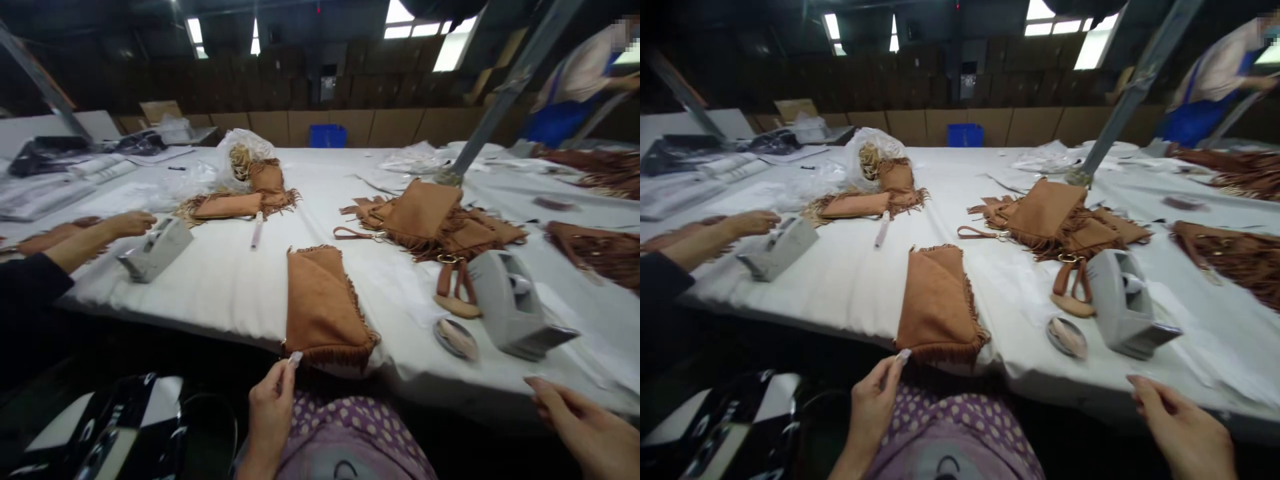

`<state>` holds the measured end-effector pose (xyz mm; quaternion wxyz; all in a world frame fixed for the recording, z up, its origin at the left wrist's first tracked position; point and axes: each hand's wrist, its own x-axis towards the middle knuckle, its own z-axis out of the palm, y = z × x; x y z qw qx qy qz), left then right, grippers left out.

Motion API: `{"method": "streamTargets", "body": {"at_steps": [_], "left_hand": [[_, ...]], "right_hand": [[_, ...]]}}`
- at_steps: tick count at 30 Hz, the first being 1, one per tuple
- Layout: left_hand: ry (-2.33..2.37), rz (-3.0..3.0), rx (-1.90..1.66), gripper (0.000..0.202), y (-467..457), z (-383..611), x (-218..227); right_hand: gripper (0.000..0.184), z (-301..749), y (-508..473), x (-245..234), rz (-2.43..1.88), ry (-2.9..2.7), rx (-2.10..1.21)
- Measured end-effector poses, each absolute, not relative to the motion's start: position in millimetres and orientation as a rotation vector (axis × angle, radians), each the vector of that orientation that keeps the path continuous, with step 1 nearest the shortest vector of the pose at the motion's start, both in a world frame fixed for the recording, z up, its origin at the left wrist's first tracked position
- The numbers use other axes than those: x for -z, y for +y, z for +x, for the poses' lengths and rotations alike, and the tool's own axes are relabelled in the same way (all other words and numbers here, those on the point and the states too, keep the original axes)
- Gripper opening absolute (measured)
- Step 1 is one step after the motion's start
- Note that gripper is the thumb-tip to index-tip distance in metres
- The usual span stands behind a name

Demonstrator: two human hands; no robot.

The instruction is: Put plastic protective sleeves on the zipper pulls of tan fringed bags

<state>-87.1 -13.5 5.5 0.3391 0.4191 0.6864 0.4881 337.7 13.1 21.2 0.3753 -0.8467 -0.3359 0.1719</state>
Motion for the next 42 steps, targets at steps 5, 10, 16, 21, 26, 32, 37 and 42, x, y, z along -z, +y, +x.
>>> {"method": "streamTargets", "body": {"at_steps": [5, 10, 16, 21, 26, 32, 37, 42], "left_hand": [[1.852, 1.257, -1.306, 0.017, -18.6, -84.9, 4.2], [1.849, 1.424, -1.277, 0.023, -22.5, -87.3, 20.0], [1.887, 1.562, -1.198, 0.027, -24.8, -92.7, 35.9], [1.872, 1.576, -1.196, 0.027, -27.2, -92.4, 37.9], [1.915, 1.523, -1.198, 0.033, -24.4, -91.3, 36.8], [1.801, 1.586, -1.106, 0.027, -16.2, -97.2, 22.0], [1.741, 1.255, -1.096, 0.025, -12.7, -94.3, 6.8], [1.730, 1.118, -1.141, 0.026, -11.0, -91.7, 4.4]], "right_hand": [[0.037, 186.1, 15.9, -44.0, -1.754, -1.380, -1.236], [0.044, 72.8, 24.8, -45.6, -1.309, -1.435, -1.695], [0.053, 35.0, 37.1, -6.6, -1.349, -1.334, -1.785], [0.054, 28.5, 39.5, 8.4, -1.451, -1.280, -1.821], [0.051, 28.5, 41.7, 9.9, -1.440, -1.233, -1.872], [0.052, 34.0, 45.8, 11.1, -1.382, -1.309, -1.858], [0.042, 40.4, 46.6, 2.4, -1.411, -1.381, -1.860], [0.038, 41.5, 42.6, 2.5, -1.503, -1.307, -1.784]]}}
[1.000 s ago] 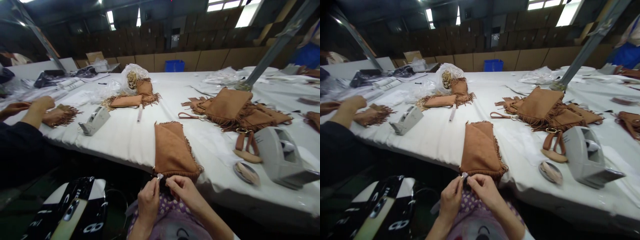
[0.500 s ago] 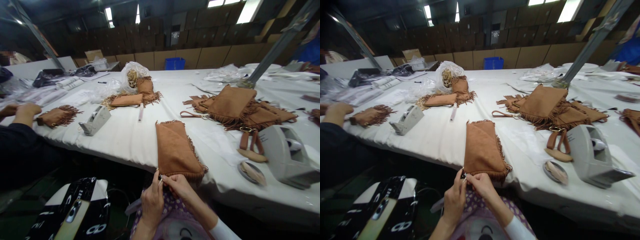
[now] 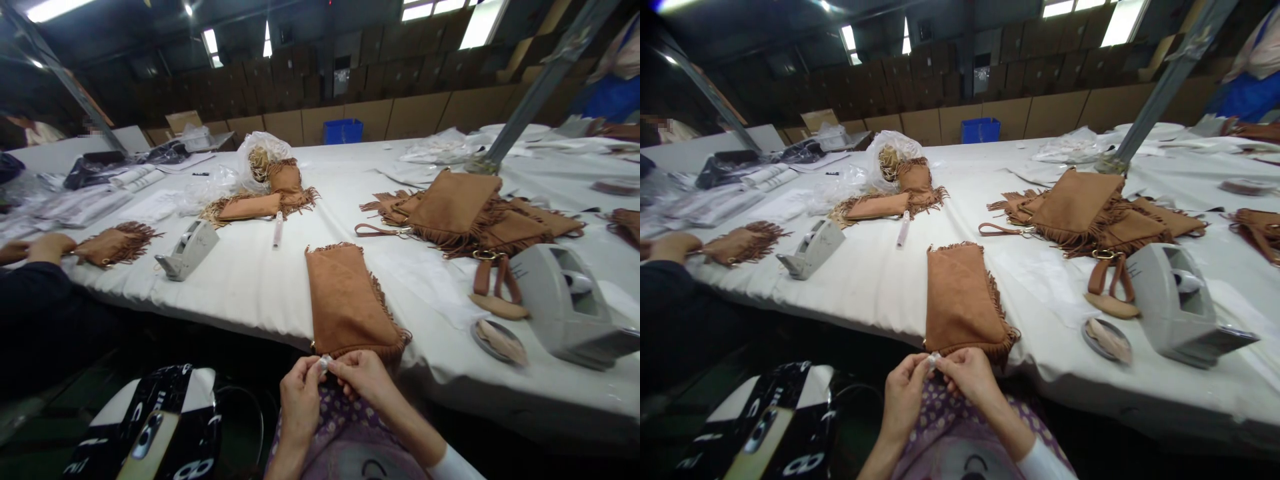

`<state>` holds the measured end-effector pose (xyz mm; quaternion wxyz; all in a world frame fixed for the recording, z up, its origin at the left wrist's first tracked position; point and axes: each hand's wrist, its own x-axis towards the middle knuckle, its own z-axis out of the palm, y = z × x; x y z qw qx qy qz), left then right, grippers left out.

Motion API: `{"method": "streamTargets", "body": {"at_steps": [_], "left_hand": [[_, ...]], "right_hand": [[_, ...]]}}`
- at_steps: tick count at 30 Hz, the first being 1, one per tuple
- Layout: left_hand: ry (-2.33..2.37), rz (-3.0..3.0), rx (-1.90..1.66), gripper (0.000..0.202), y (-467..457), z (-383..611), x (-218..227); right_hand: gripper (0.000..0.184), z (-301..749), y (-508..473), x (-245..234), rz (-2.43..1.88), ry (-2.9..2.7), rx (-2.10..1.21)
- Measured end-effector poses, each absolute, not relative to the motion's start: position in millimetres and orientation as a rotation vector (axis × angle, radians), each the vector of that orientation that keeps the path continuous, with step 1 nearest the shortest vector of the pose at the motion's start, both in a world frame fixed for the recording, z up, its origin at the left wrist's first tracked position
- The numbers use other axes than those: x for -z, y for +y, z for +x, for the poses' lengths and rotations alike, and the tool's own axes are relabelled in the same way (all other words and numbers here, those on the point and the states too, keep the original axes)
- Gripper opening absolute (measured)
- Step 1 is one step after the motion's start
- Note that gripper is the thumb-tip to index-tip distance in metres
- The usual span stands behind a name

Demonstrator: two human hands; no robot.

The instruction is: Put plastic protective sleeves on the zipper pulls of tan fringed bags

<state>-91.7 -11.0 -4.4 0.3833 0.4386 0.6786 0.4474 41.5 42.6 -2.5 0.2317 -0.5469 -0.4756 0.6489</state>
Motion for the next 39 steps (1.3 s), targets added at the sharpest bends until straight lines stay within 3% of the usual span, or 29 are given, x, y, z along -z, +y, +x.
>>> {"method": "streamTargets", "body": {"at_steps": [8, 14, 23, 32, 35, 39], "left_hand": [[1.710, 1.039, -1.182, 0.026, -8.6, -94.6, 5.6], [1.381, 0.615, -1.231, 0.031, 1.9, -103.2, 9.5], [0.921, 0.224, -1.025, 0.039, 6.2, -119.3, 9.5], [1.023, 0.253, -1.103, 0.042, 4.2, -118.1, 10.8], [1.178, 0.404, -1.166, 0.038, 3.0, -114.9, 7.8], [1.260, 0.582, -1.233, 0.038, -2.6, -102.4, 3.1]], "right_hand": [[0.045, 37.1, 30.8, 9.9, -1.254, -1.083, -1.941], [0.045, 27.8, 25.7, 8.4, -1.170, -0.994, -1.951], [0.039, 19.9, 29.3, 19.4, -1.169, -1.358, -1.621], [0.041, 41.8, 27.8, 27.4, -1.454, -1.625, -1.168], [0.046, 45.3, 19.3, 17.5, -1.453, -1.515, -1.235], [0.045, 28.9, 12.6, 2.3, -1.232, -1.273, -1.663]]}}
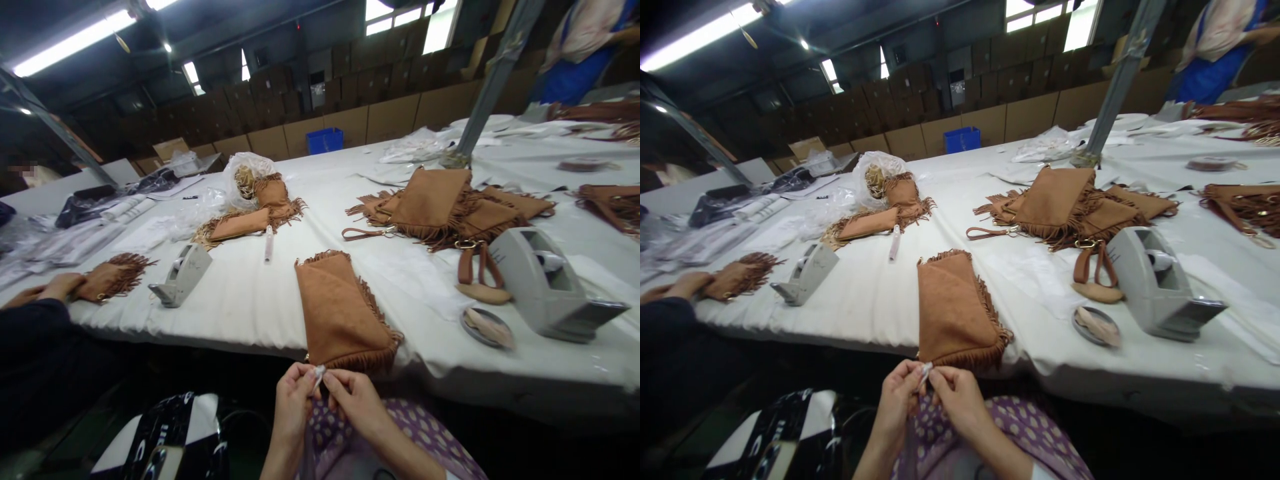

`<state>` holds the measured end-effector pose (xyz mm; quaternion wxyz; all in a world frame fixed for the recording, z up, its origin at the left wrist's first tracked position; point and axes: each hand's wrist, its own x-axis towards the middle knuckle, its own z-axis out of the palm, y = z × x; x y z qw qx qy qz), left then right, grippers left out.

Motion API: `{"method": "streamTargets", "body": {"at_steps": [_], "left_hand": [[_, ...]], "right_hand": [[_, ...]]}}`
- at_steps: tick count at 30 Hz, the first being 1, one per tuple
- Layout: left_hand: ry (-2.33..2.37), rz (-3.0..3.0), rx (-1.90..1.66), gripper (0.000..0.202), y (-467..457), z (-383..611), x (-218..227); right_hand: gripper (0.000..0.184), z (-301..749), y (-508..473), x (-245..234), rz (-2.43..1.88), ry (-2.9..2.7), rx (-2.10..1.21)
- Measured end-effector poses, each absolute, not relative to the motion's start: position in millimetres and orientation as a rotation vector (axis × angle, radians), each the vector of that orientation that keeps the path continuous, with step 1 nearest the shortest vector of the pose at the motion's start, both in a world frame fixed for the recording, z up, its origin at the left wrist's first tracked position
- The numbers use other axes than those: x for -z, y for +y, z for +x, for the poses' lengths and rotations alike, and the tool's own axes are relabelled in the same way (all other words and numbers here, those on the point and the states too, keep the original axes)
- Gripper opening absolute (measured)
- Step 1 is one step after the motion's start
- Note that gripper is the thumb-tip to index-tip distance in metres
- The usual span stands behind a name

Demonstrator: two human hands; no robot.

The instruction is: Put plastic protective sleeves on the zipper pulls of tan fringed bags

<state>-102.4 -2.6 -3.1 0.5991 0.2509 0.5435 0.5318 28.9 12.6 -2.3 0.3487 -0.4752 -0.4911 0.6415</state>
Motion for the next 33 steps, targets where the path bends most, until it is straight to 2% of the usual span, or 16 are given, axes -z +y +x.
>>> {"method": "streamTargets", "body": {"at_steps": [7, 12, 15, 17, 19, 23, 26, 29, 31, 33], "left_hand": [[1.287, 0.491, -1.309, 0.056, -18.0, -82.1, -3.7], [1.121, 0.315, -1.310, 0.057, -13.8, -78.1, -2.3], [0.904, 0.171, -1.253, 0.038, -11.9, -91.1, 1.2], [0.744, 0.088, -1.190, 0.018, -12.4, -103.2, 2.6], [0.669, 0.052, -1.164, 0.008, -13.1, -112.2, 2.7], [0.834, 0.143, -1.128, 0.013, -13.0, -110.1, 1.0], [1.100, 0.326, -1.154, 0.039, -15.8, -100.3, -1.9], [1.146, 0.504, -1.168, 0.064, -26.9, -98.0, -2.8], [1.102, 0.635, -1.059, 0.066, -39.6, -101.8, 1.8], [1.076, 0.763, -0.858, 0.055, -53.1, -108.1, 10.4]], "right_hand": [[0.043, 5.0, 13.9, 1.7, -0.940, -0.839, -2.038], [0.030, 7.7, 12.1, -1.7, -0.905, -0.597, -2.163], [0.026, 20.2, 8.0, 3.0, -0.903, -0.499, -2.214], [0.026, 30.1, 5.3, 8.4, -1.043, -0.394, -2.173], [0.027, 35.6, 4.3, 11.9, -1.167, -0.304, -2.104], [0.034, 25.4, 10.2, 8.4, -1.054, -0.414, -2.122], [0.036, 12.8, 19.5, 3.4, -0.987, -0.563, -2.130], [0.029, 12.5, 30.0, 1.2, -1.044, -0.568, -2.093], [0.022, 19.0, 37.0, -0.3, -1.085, -0.506, -2.051], [0.015, 27.5, 43.3, -2.9, -1.121, -0.441, -2.017]]}}
